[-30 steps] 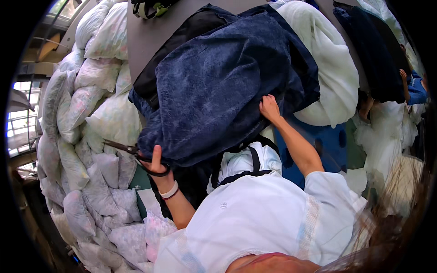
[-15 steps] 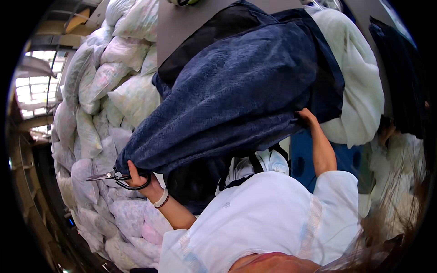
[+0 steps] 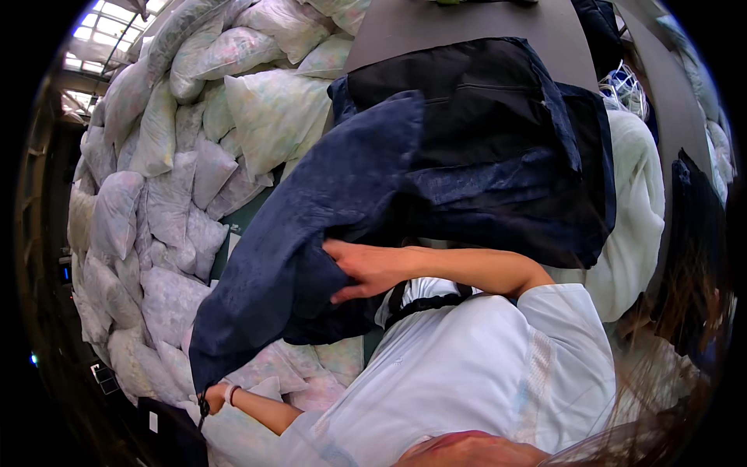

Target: The person uses scissors to cut through layers of dark blue and black fabric on a table, occasionally lifting and turning the material.

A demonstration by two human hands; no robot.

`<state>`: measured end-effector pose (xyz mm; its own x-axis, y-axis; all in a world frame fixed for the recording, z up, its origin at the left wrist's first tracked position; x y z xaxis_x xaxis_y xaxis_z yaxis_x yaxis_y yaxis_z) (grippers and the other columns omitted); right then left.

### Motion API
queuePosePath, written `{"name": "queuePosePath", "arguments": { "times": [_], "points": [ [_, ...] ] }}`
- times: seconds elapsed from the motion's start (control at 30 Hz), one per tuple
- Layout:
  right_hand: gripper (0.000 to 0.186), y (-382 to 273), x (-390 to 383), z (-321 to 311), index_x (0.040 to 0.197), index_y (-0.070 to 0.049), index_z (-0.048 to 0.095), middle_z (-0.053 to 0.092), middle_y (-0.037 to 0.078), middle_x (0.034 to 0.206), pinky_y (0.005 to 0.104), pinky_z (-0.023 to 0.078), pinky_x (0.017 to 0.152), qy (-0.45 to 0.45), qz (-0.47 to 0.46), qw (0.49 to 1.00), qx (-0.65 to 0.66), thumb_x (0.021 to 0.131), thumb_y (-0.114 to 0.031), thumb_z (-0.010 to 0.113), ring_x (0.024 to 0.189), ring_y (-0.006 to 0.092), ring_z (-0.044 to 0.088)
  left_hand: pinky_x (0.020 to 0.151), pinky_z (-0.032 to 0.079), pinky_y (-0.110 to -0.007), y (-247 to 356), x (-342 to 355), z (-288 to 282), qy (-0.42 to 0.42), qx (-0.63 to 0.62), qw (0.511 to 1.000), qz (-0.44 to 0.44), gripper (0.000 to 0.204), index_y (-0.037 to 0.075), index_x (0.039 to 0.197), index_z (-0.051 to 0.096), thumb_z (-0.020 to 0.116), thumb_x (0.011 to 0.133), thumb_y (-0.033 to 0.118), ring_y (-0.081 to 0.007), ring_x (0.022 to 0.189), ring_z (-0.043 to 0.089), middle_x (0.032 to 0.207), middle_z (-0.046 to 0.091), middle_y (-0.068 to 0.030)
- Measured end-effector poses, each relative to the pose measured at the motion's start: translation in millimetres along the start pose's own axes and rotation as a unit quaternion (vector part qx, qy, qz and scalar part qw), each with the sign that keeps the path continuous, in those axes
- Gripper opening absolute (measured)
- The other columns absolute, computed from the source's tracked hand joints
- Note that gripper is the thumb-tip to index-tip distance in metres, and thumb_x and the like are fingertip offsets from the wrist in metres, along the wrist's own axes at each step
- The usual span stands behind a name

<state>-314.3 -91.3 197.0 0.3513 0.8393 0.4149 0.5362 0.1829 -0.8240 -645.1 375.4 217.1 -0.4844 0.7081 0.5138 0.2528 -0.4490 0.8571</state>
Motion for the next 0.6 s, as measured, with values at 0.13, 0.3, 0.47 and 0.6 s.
{"name": "queuePosePath", "arguments": {
  "times": [0.13, 0.3, 0.47, 0.6],
  "points": [
    [0.034, 70.6, 39.3, 32.0, 0.094, -0.002, 0.054, 0.055, 0.018, 0.093, 0.043, 0.044, 0.082, 0.159, 0.086, 0.976, -0.124, 0.067, -0.017, 0.069, 0.096, 0.0367, 0.051, 0.072, 0.051, -0.04, -80.7, 16.1, -73.0, 0.008, 0.129, 0.989, -0.068, 0.031, -0.008, 0.09, 0.057, 0.064, 0.074, 0.017, -0.0263, 0.078, 0.062, 0.092, 0.062, -0.0193],
    [0.031, 175.4, 25.3, 95.9, 0.101, -0.005, 0.044, 0.062, 0.022, 0.087, 0.0497, 0.047, 0.07, 0.024, 0.398, 0.904, -0.154, 0.08, -0.022, 0.059, 0.082, 0.0399, 0.06, 0.074, 0.051, -0.04, -195.8, -45.6, -160.8, -0.066, 0.367, 0.893, -0.252, 0.03, -0.008, 0.092, 0.059, 0.059, 0.076, 0.018, -0.0258, 0.082, 0.063, 0.097, 0.063, -0.0182],
    [0.031, 213.0, -49.8, 77.7, 0.104, -0.006, 0.055, 0.064, 0.017, 0.094, 0.0439, 0.048, 0.075, -0.194, 0.39, 0.888, -0.144, 0.079, -0.025, 0.058, 0.085, 0.0364, 0.061, 0.077, 0.051, -0.039, -274.8, -154.1, -206.3, -0.164, 0.551, 0.697, -0.428, 0.032, -0.008, 0.094, 0.061, 0.053, 0.078, 0.018, -0.0254, 0.085, 0.064, 0.101, 0.063, -0.0171],
    [0.029, 209.7, -122.7, 7.9, 0.1, -0.007, 0.059, 0.065, 0.015, 0.093, 0.0426, 0.048, 0.077, -0.079, 0.515, 0.835, -0.176, 0.079, -0.027, 0.06, 0.09, 0.0353, 0.061, 0.078, 0.051, -0.038, -294.4, -300.2, -127.4, -0.283, 0.531, 0.637, -0.481, 0.034, -0.007, 0.096, 0.063, 0.049, 0.079, 0.019, -0.025, 0.087, 0.065, 0.105, 0.064, -0.0162]
  ]
}}
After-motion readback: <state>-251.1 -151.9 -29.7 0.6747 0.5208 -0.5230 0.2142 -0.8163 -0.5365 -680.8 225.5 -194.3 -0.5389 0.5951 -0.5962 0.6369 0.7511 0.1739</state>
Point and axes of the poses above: each hand's wrist, its own x-axis towards the middle knuckle, its own z-axis out of the palm, y = z × x, the point moved 4 cm from there along x, towards the middle knuckle
